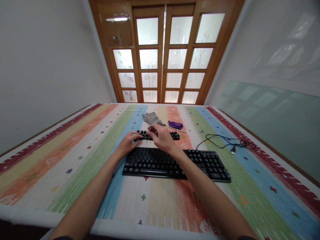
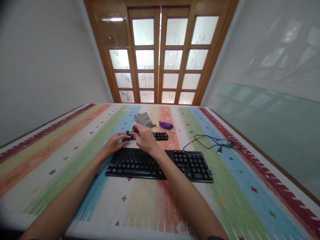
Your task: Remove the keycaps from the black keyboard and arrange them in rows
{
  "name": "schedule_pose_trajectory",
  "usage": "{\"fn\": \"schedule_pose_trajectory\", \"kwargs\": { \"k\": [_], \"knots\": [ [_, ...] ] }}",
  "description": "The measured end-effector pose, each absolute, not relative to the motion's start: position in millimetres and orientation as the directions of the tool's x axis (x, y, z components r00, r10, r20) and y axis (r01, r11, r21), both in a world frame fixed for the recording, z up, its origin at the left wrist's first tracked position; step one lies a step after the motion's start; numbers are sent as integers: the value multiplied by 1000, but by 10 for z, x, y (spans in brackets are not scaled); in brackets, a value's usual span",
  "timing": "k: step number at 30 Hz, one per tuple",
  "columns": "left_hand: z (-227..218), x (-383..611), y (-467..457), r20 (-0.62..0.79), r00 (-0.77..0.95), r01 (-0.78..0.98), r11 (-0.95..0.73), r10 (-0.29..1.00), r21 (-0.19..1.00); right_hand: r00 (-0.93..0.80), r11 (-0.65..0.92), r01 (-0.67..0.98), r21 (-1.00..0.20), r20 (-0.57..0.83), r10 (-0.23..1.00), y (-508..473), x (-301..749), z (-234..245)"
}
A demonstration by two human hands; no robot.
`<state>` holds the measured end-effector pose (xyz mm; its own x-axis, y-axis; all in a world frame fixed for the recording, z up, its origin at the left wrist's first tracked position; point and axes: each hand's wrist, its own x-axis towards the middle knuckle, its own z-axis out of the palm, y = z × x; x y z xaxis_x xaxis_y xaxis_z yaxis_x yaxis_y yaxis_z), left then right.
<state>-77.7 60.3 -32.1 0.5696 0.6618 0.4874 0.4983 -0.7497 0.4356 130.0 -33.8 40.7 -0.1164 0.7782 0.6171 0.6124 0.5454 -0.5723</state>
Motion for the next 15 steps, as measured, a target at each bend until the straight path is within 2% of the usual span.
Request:
{"fn": "schedule_pose_trajectory", "kwargs": {
  "k": [9,15],
  "knots": [
    [-304,-776,668,320,668,513,-727,672,456,-103,556,577,-598,622,776,-322,1319,399],
    [-239,-748,634,364,680,503,-766,637,400,-94,588,549,-595,654,750,-374,1308,467]
  ]
}}
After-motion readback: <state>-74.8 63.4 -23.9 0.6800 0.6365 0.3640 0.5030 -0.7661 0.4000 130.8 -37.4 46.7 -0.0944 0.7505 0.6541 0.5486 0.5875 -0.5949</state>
